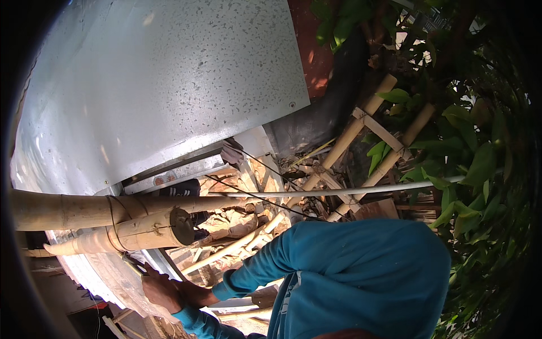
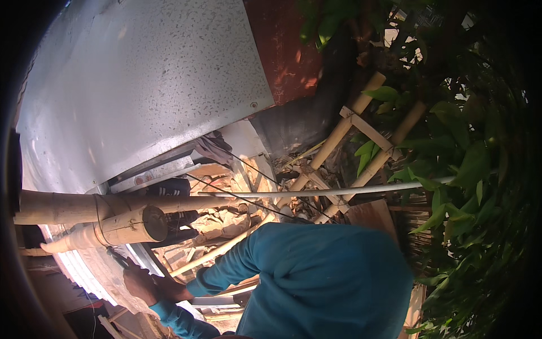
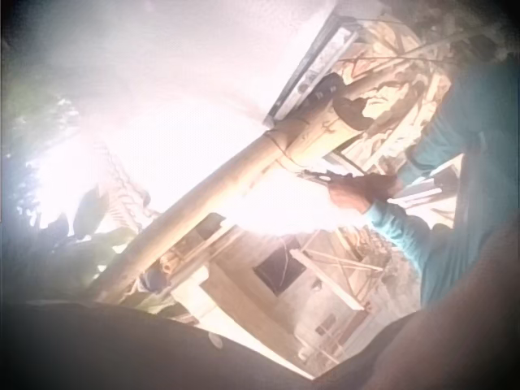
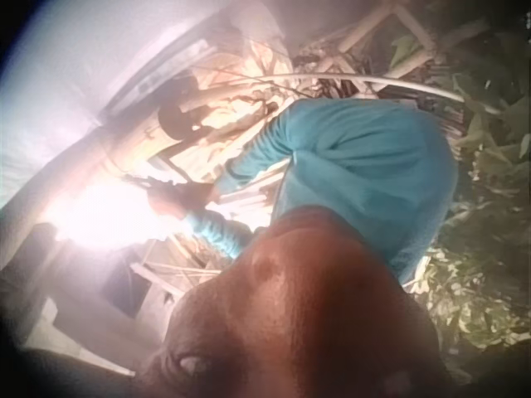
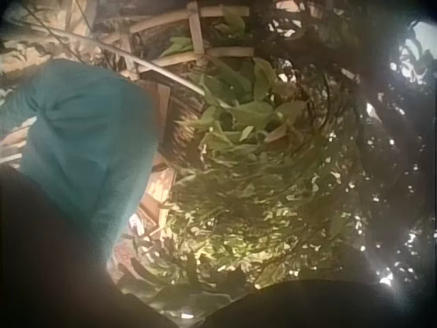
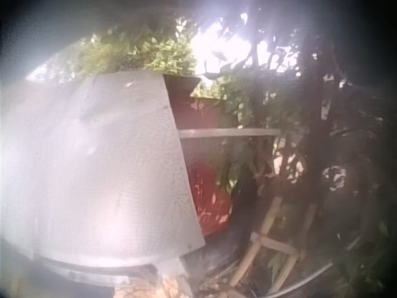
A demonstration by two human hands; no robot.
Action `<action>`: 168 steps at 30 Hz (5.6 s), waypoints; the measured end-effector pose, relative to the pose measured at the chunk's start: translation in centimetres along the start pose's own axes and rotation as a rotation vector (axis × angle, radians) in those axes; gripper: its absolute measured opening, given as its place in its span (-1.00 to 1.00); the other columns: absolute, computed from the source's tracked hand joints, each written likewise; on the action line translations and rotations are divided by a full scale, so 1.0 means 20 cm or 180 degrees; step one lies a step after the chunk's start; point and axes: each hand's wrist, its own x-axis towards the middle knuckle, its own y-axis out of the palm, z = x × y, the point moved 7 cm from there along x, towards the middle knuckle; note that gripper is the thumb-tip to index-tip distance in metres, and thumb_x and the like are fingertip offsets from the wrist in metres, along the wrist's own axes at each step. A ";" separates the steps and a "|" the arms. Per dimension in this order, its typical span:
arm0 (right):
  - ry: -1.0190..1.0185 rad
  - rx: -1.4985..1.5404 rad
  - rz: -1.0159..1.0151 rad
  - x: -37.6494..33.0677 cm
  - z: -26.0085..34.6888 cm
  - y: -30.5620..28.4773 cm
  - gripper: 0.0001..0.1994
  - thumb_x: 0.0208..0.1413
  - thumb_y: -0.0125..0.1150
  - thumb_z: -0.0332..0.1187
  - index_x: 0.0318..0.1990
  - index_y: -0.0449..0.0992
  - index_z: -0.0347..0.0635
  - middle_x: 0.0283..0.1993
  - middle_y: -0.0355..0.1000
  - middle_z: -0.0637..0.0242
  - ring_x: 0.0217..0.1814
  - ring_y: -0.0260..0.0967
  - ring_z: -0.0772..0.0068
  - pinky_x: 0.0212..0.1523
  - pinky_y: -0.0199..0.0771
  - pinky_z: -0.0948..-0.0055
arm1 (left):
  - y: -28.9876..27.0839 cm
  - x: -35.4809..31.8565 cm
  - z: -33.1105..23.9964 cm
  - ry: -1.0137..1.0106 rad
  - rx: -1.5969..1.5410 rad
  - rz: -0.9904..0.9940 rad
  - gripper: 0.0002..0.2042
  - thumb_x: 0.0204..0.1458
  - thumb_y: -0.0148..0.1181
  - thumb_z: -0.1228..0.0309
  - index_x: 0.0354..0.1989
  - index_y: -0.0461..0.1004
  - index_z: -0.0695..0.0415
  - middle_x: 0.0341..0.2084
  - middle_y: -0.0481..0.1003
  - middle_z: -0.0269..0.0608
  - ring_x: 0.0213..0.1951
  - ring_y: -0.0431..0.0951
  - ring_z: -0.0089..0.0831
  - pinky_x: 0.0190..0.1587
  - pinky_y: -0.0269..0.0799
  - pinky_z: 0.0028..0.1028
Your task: The person secures bamboo poles to a corrugated metal roof using a hammer and nails, then wraps and tightens wire around the joints with pliers. Another worker is visible nearby on the roof.
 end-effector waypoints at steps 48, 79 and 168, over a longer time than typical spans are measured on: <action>-0.0796 0.0685 0.0926 0.00 0.04 -0.37 -0.72 0.26 0.16 -0.26 0.04 0.48 -0.17 -0.07 0.49 0.19 0.00 0.44 0.31 0.03 0.45 0.31 | -0.25 -0.16 -0.94 0.3000 -0.1589 -0.0721 -0.77 -0.08 0.44 0.45 -0.21 0.62 0.05 -0.27 0.63 -0.26 -0.17 0.60 -0.26 0.06 0.35 -0.27; 0.0166 0.2510 0.2920 -0.08 0.11 -0.05 -0.87 0.38 0.04 -0.38 -0.26 0.25 0.01 -0.43 0.09 0.50 -0.46 -0.02 0.58 -0.45 0.13 0.49 | -0.32 -0.23 -0.87 0.3033 -0.2045 -0.1068 -0.85 -0.01 0.33 0.33 -0.36 0.49 0.08 -0.40 0.45 -0.28 -0.23 0.44 -0.28 -0.04 0.27 -0.25; -0.2795 -0.2649 -0.0731 -0.12 1.09 -0.93 -0.68 0.45 -0.24 -0.18 -0.17 0.18 -0.33 0.13 0.41 -0.20 0.08 0.47 0.05 0.04 0.71 0.23 | 0.83 -0.18 1.14 -0.2270 -0.1296 -0.1050 -0.58 0.16 0.15 0.17 0.08 0.56 0.18 0.12 0.50 0.10 0.21 0.43 0.01 0.32 0.21 -0.03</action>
